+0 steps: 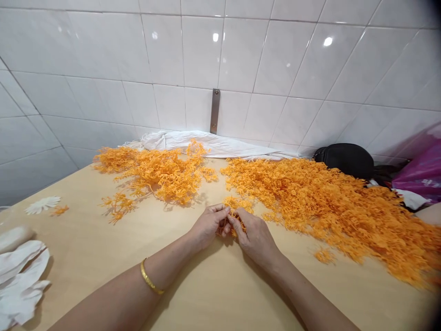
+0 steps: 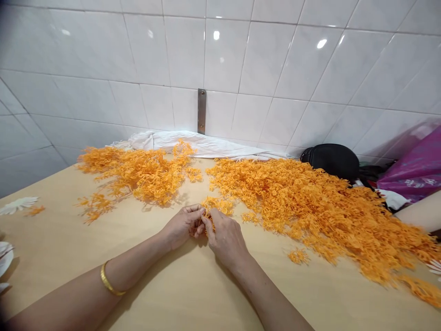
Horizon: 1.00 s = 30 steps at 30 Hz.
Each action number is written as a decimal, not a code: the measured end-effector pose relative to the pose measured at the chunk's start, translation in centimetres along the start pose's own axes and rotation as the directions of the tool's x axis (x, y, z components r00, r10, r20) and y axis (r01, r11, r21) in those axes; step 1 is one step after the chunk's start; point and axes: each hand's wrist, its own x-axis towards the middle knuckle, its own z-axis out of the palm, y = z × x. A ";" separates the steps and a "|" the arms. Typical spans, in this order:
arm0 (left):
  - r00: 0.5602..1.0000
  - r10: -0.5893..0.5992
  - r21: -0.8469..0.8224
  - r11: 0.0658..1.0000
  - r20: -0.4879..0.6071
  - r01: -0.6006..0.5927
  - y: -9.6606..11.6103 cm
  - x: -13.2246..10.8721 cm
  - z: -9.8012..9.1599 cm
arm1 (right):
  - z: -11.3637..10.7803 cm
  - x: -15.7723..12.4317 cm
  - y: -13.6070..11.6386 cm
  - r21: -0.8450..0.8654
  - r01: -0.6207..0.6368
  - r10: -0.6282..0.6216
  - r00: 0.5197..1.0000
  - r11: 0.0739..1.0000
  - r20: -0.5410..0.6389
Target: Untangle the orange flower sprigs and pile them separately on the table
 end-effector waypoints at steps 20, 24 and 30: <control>0.987 0.089 0.107 0.991 -0.131 -0.076 -0.1 0.3 0.8 | -0.7 -1.1 -2.1 -0.275 0.488 -0.556 0.776 0.828 -0.297; 0.960 0.162 0.182 0.976 -0.227 -0.122 -0.1 0.8 0.2 | -3.4 -1.7 -3.7 -0.259 0.459 -0.526 0.697 0.850 -0.487; 0.980 0.129 0.132 0.985 -0.150 -0.109 -0.2 0.6 -0.7 | -5.9 0.1 3.2 -0.268 -0.318 0.056 0.733 0.910 -0.678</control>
